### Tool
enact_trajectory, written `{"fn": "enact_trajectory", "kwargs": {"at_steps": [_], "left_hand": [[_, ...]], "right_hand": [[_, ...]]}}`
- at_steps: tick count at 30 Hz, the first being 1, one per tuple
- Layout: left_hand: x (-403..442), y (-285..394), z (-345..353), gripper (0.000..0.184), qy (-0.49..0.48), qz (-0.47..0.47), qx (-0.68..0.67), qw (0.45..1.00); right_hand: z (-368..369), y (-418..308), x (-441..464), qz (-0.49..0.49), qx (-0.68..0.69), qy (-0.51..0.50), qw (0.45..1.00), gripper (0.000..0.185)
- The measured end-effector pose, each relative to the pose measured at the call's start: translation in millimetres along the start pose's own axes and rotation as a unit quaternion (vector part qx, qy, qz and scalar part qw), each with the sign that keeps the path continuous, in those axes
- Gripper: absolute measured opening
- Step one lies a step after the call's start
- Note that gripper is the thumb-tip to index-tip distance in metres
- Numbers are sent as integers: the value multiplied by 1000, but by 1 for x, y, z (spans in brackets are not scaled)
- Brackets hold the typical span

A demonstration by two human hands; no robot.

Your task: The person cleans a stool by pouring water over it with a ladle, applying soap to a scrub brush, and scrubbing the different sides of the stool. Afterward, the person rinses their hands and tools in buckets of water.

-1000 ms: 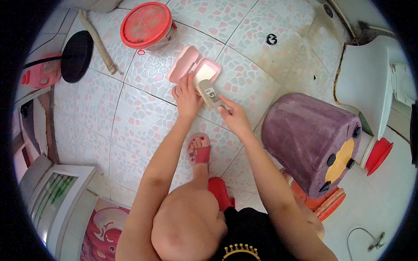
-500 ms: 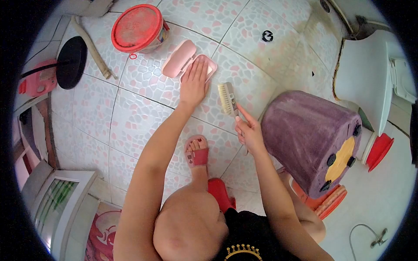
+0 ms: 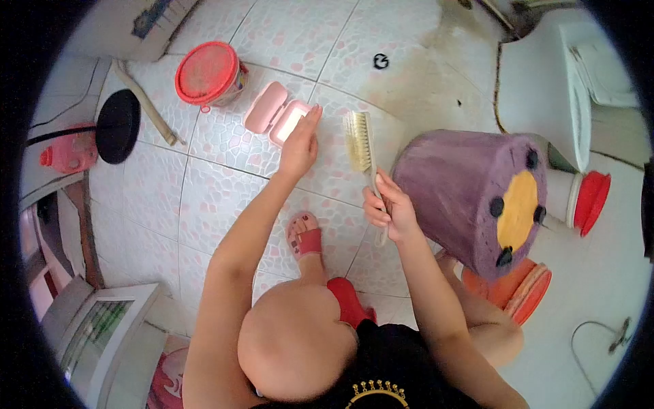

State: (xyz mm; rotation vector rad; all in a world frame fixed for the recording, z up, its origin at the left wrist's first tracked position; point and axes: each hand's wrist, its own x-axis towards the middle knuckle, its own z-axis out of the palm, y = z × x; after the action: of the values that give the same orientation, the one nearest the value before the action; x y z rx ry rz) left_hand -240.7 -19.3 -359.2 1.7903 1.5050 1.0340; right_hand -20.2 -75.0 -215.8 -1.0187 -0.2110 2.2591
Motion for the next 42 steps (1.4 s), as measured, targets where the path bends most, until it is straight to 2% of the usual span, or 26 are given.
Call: {"fn": "enact_trajectory", "kwargs": {"at_steps": [2,6,7,9,12,14,16,19,21,23,24,25,27,30,34,39,40,42], "left_hand": [[10,29,-15,68,-9,1,-21,1000],[37,93,-54,61,-29,111,34,993],[44,107,-60,62,-22,176,16,984],[60,163,-91,62,-84,184,84,976],[83,227,-107,60,-122,256,131,950],[92,264,-108,58,-148,289,153,933],[92,298,-103,52,-177,307,194,915],[88,313,-52,52,-219,313,210,900],[66,335,-11,59,-229,218,215,924],[53,323,46,67,-198,139,174,955],[44,320,82,66,-145,100,122,977],[30,318,108,65,-93,55,66,992],[17,317,133,63,-35,47,-10,998],[0,320,142,59,23,25,-73,997],[-3,323,150,56,63,-36,-120,990],[4,317,140,55,-23,-83,-175,981],[5,317,138,55,-49,-96,-188,976],[1,319,141,55,-2,-70,-156,985]], "right_hand": [[4,-3,-23,-8,33,-43,999,32],[15,-6,-85,-53,56,-109,991,28],[15,-9,-104,-71,44,-97,992,31],[15,-16,-135,-96,31,-70,992,39],[11,-41,-199,-171,-77,46,981,50],[2,-56,-236,-241,-150,88,955,57],[-12,-61,-268,-295,-192,193,916,50],[-56,-69,-291,-340,-302,314,834,49],[-82,-70,-285,-367,-387,359,766,49],[-100,-77,-269,-402,-473,379,686,50],[-84,-88,-258,-469,-593,409,511,49],[-72,-99,-252,-433,-601,425,520,48],[-55,-119,-238,-357,-614,453,538,46],[-47,-150,-209,-290,-637,476,532,43],[-51,-151,-182,-305,-676,441,505,45],[-26,-123,-205,-263,-762,328,492,46],[-34,-120,-202,-300,-761,316,481,45],[-49,-137,-198,-305,-765,326,464,43]]}}
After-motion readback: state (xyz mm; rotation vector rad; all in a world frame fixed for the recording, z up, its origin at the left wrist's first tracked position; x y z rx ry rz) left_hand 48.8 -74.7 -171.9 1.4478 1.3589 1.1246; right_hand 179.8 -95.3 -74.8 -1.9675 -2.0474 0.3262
